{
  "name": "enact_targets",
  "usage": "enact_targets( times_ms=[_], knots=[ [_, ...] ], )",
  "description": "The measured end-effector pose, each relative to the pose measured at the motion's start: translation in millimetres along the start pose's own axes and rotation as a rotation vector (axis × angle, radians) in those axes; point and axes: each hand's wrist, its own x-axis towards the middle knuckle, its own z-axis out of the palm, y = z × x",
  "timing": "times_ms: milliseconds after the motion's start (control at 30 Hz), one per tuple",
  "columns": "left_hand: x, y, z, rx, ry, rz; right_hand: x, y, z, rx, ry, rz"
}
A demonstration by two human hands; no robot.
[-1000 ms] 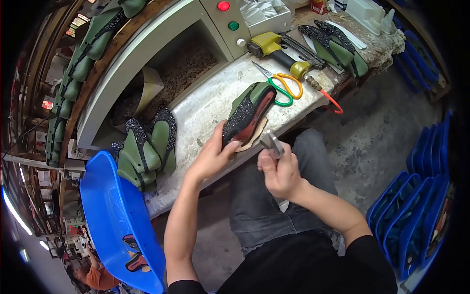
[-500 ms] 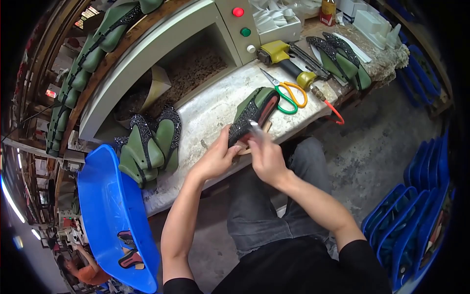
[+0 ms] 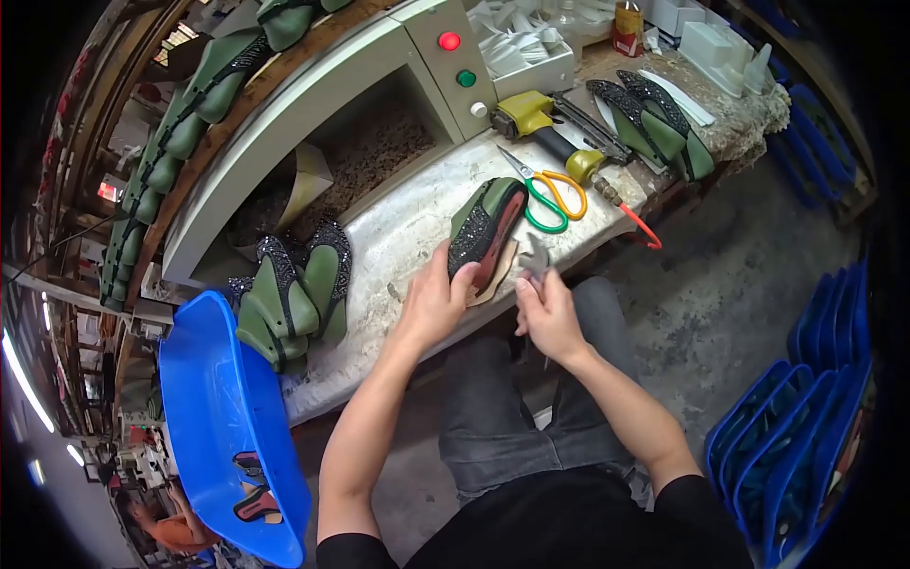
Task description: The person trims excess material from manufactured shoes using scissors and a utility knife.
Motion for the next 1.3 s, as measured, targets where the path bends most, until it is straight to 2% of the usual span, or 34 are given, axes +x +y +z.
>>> enact_targets(
  times_ms=[133,167,200,267,300,433,467,500,533,567,600,667,700,767,833,867,933,1000,1033,1100,1167,1200,1300],
  knots=[
    [-16,-20,-2,-0.142,0.083,0.116,23,-25,-26,0.049,0.112,-0.135],
    [-31,-22,-7,-0.224,0.036,0.129,32,-30,-32,0.029,0.124,-0.192],
    [-50,-24,-12,-0.307,-0.011,0.138,41,-40,-36,0.035,0.104,-0.186],
    [-79,-27,-22,-0.482,-0.105,0.162,53,-61,-42,0.316,-0.108,-0.212],
    [-91,-28,-25,-0.491,-0.086,0.143,51,-64,-42,0.312,-0.133,-0.200],
    [-127,-34,-43,-1.226,-0.265,-0.160,52,-76,-39,0.218,-0.322,-0.022],
    [-127,-46,-31,-1.694,-0.381,0.092,48,-62,-41,0.302,-0.269,-0.002],
    [-135,-34,-26,-1.860,-0.331,0.246,41,-48,-43,0.388,-0.211,0.008],
    [-144,-36,-7,-1.863,-0.230,0.265,29,-50,-36,0.388,-0.217,-0.009],
    [-148,-35,15,-1.870,-0.124,0.276,11,-52,-24,0.469,-0.086,-0.034],
    [-145,-1,27,-1.878,0.022,0.325,-4,-51,-14,0.551,0.034,-0.059],
    [-128,33,76,-1.410,0.536,0.125,-25,-41,3,0.481,0.149,-0.098],
    [-121,48,89,-1.436,0.691,0.114,-34,-24,11,0.471,0.193,-0.113],
    [-96,69,89,-1.285,0.915,0.027,-49,-11,22,0.308,0.163,-0.266],
    [-83,65,75,-1.202,1.055,0.005,-68,-18,24,0.255,0.136,-0.248],
    [-73,63,61,-1.243,0.989,0.069,-79,-18,14,0.292,0.124,-0.034],
    [-68,50,33,-1.034,0.819,0.103,-80,-16,1,0.392,0.071,-0.097],
    [-44,49,-13,-0.726,0.685,0.333,-83,-10,-14,0.339,0.106,-0.049],
    [-44,56,-41,-0.444,0.598,0.320,-85,-6,-19,0.347,0.111,-0.026],
    [-20,49,-74,-0.110,0.297,0.436,-90,-8,-27,0.279,0.090,0.067],
    [4,40,-72,0.034,0.064,0.475,-92,-6,-22,0.183,0.079,-0.002],
    [-2,29,-62,0.007,0.033,0.435,-104,-9,-20,0.170,0.079,0.054],
    [-1,13,-59,-0.003,-0.052,0.347,-100,-28,-13,0.062,0.019,0.011]
  ],
)
